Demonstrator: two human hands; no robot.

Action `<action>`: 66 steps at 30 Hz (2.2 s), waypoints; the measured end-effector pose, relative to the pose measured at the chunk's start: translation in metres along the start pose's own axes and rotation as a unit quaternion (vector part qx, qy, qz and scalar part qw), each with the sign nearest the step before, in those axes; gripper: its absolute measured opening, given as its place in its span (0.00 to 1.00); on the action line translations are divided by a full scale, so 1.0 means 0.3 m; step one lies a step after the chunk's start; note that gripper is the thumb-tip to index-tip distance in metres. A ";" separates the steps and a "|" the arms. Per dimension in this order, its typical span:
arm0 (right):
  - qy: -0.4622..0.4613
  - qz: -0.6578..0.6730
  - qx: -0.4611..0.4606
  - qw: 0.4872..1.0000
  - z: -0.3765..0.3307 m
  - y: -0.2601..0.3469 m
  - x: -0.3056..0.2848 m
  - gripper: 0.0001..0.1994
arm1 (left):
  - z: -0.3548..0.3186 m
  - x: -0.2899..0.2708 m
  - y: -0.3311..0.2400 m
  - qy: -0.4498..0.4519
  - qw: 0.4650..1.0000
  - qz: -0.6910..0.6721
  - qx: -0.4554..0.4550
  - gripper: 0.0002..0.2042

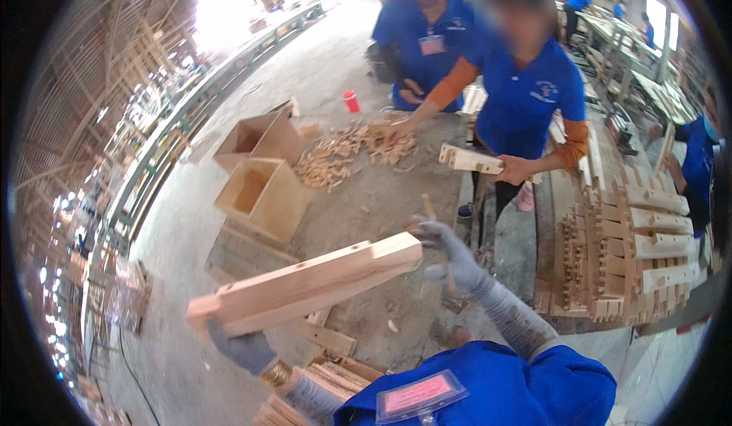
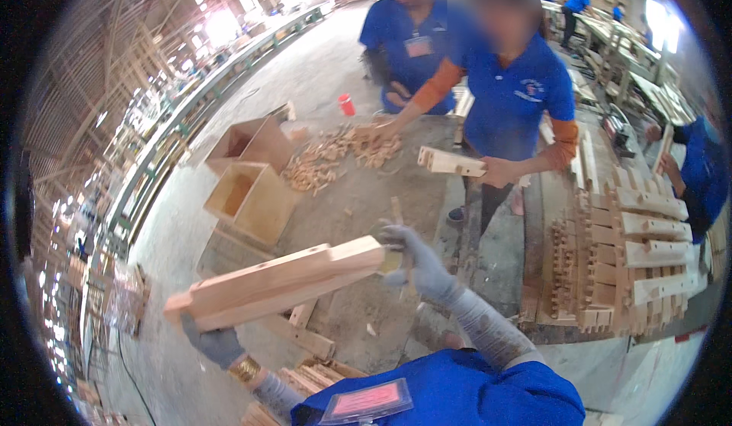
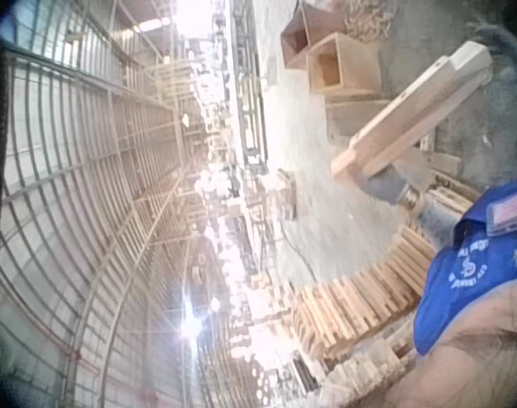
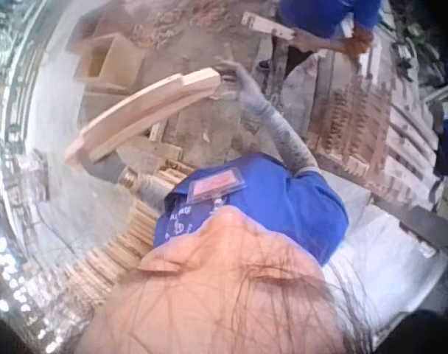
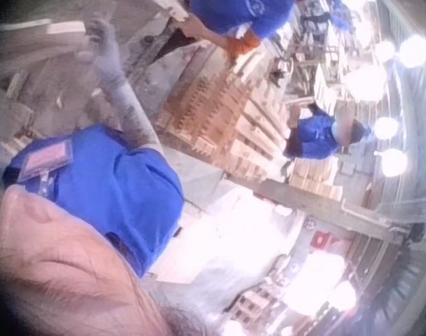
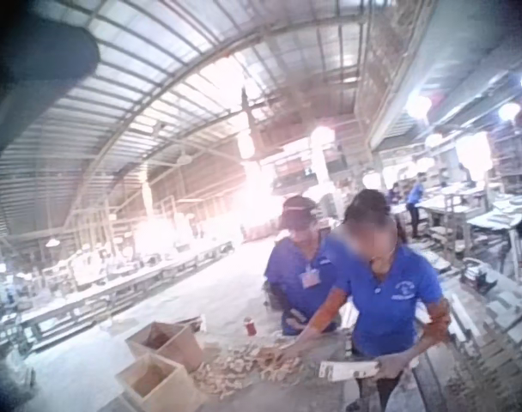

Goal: The person applies glue to the holes of small wooden blocks using a brush and a small container. They repeatedly pick up blocks from a stack, apply the adhesive, and place them back down. Other workers are visible in the background handling similar wooden components.

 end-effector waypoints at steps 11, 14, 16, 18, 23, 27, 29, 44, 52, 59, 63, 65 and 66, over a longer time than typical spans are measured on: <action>0.144 0.142 -0.044 0.978 0.158 0.187 0.248 0.41 | -0.229 -0.291 0.648 -0.029 0.961 -0.061 -0.270 0.29; 0.140 0.094 -0.039 0.985 0.170 0.198 0.286 0.38 | -0.329 -0.221 0.789 -0.003 0.881 -0.286 -0.377 0.29; 0.142 0.078 0.018 0.987 0.190 0.174 0.311 0.38 | -0.410 -0.296 0.858 -0.008 0.836 -0.218 -0.503 0.29; 0.141 0.089 0.038 0.985 0.225 0.181 0.364 0.35 | -0.480 -0.487 0.839 -0.060 0.771 0.083 -0.628 0.29; 0.227 -0.098 -0.075 0.966 0.200 0.077 0.450 0.34 | -0.296 0.030 0.332 0.155 0.952 0.219 -0.150 0.45; 0.246 -0.168 -0.079 0.951 0.155 -0.007 0.519 0.36 | -0.230 0.214 0.324 0.146 0.920 0.359 -0.049 0.54; 0.258 -0.063 -0.075 0.961 0.162 0.024 0.527 0.32 | -0.212 0.145 0.348 0.094 0.938 0.326 -0.076 0.53; 0.024 -0.341 0.140 0.929 -0.072 -0.373 -0.130 0.12 | -0.183 0.146 0.391 0.015 0.965 0.263 -0.001 0.31; 0.152 -0.465 0.177 0.854 -0.114 -0.586 -0.031 0.14 | -0.167 0.193 0.447 0.065 0.930 0.362 0.006 0.39; 0.112 -0.415 0.166 0.887 -0.111 -0.612 -0.025 0.14 | -0.165 0.192 0.453 0.061 0.941 0.332 0.002 0.39; 0.113 -0.404 0.144 0.896 -0.145 -0.614 -0.037 0.15 | -0.164 0.191 0.450 0.060 0.939 0.339 0.008 0.39; 0.039 -0.355 0.157 0.921 -0.163 -0.614 -0.067 0.14 | -0.164 0.192 0.454 0.063 0.936 0.346 0.007 0.39; 0.004 -0.330 0.162 0.930 -0.161 -0.601 -0.073 0.14 | -0.161 0.195 0.455 0.066 0.933 0.354 0.006 0.39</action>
Point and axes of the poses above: each hand's wrist, its own z-axis towards the middle knuckle, its own x-axis out of the palm, y = z × x, the point moved 8 cm from there along z, towards the middle knuckle, and after that the axes turned 12 degrees about -x, right-handed, at the moved point
